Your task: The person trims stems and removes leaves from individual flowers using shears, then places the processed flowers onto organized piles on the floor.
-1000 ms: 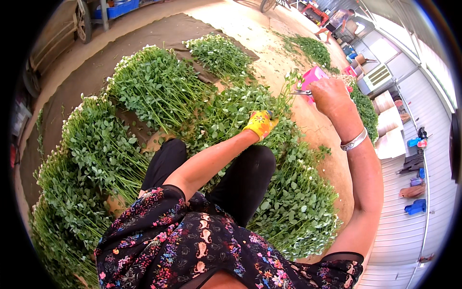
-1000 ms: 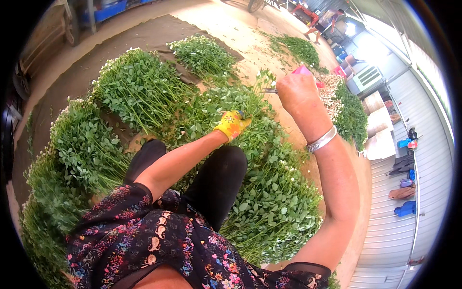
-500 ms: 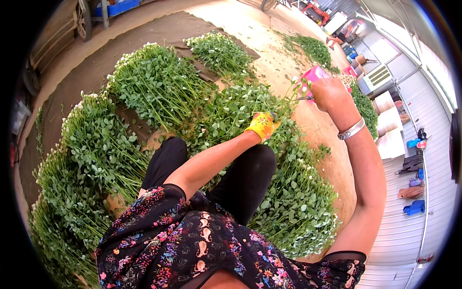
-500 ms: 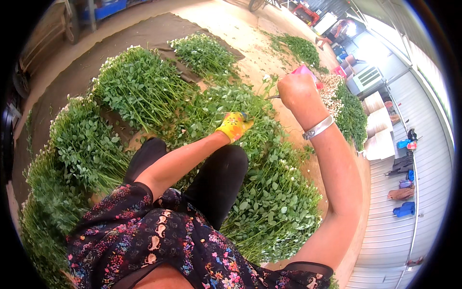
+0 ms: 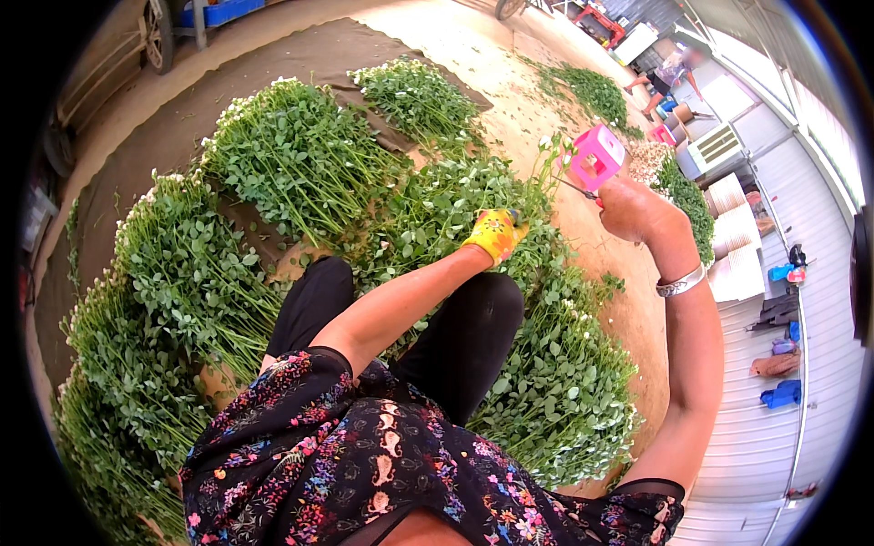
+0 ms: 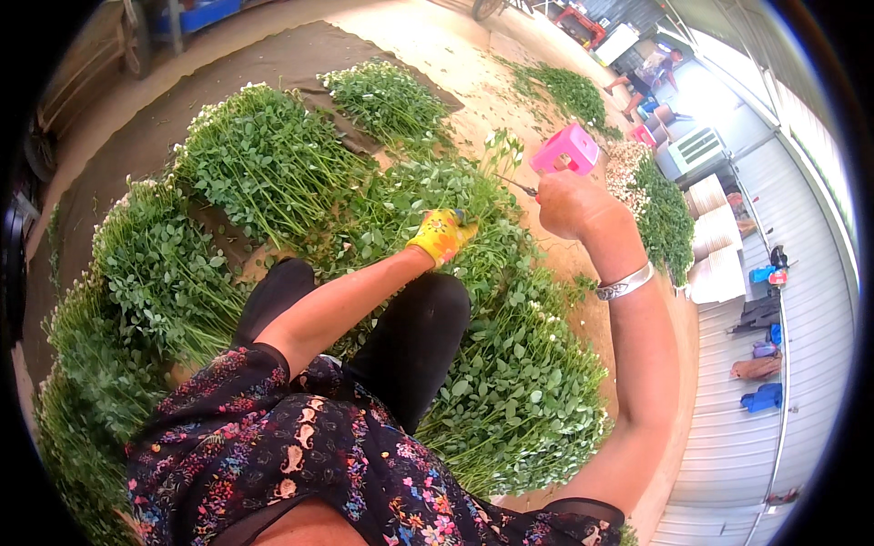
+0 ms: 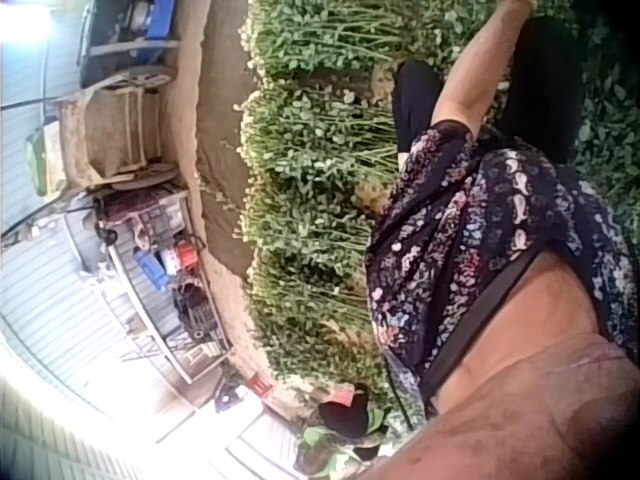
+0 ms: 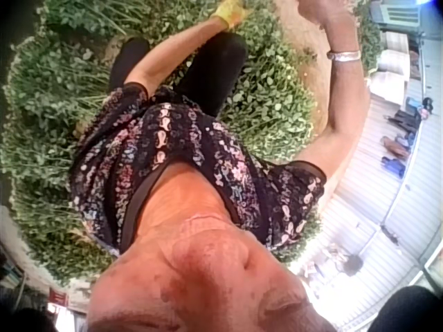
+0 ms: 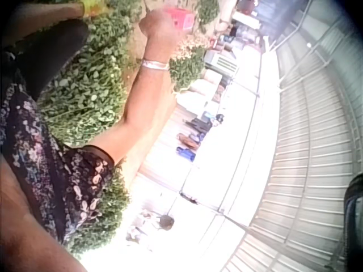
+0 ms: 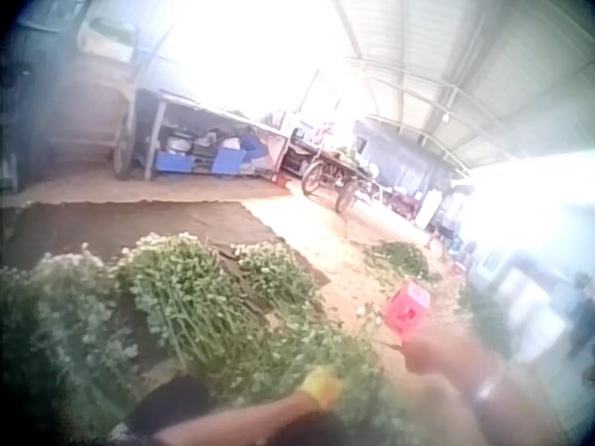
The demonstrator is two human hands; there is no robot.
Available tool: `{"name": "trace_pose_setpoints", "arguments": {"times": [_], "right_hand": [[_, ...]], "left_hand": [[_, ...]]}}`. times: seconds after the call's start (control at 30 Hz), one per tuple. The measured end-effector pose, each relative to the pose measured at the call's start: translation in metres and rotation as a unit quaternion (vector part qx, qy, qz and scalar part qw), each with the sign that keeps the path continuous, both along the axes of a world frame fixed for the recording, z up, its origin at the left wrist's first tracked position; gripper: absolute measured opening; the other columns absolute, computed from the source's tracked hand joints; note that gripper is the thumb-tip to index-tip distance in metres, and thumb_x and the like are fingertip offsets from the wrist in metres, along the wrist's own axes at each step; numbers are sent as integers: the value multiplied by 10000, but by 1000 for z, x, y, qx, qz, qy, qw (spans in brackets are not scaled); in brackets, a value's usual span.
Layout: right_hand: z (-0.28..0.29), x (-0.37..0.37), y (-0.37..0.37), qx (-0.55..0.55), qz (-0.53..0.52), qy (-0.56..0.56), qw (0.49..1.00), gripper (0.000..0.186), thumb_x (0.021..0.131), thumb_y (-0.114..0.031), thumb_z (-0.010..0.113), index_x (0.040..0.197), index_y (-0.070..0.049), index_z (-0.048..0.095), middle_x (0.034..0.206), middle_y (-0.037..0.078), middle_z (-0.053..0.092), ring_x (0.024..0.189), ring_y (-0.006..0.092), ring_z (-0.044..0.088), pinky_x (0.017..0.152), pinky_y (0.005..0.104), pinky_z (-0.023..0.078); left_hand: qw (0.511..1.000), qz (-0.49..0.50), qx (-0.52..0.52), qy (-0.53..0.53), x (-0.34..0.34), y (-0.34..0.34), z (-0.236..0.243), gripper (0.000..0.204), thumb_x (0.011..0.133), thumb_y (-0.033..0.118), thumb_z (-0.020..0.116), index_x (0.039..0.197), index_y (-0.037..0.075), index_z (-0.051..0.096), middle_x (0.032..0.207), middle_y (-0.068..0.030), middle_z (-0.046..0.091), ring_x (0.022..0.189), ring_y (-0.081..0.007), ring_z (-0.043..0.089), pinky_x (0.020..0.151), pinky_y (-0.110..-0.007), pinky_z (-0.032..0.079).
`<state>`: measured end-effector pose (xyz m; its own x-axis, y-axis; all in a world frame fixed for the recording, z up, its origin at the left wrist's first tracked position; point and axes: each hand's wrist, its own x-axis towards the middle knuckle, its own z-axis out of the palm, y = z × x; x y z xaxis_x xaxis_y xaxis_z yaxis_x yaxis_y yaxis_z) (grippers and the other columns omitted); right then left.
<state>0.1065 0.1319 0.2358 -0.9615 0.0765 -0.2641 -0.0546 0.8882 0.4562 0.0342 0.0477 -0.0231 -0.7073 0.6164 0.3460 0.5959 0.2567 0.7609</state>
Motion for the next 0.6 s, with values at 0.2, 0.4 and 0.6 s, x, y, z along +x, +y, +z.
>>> {"name": "trace_pose_setpoints", "arguments": {"times": [0.2, 0.4, 0.6], "right_hand": [[-6, 2, -34, 20, -104, -76, 991, 220, 764, -46, 476, 757, 26, 683, 812, 228, 663, 788, 330, 665, 704, 406, 528], [-27, 4, -13, -30, -58, -8, 998, 175, 755, -42, 511, 731, 13, 676, 785, 221, 658, 765, 336, 663, 686, 413, 525], [-36, 3, 2, -130, -65, 112, 983, 127, 793, -20, 540, 836, 84, 598, 825, 293, 613, 786, 391, 629, 697, 443, 489]], "left_hand": [[978, -57, -155, 130, 3, -1, 9, 364, 848, 147, 499, 1194, 207, 593, 1107, -95, 614, 969, -297, 622, 766, -409, 490], [992, -84, -88, -45, 7, 2, 13, 339, 864, 175, 498, 1184, 217, 603, 1095, -102, 617, 943, -301, 628, 764, -410, 493], [979, -50, 145, -136, -12, 19, -37, 198, 865, 253, 623, 864, 56, 643, 681, -30, 587, 570, -138, 534, 521, -294, 420]]}}
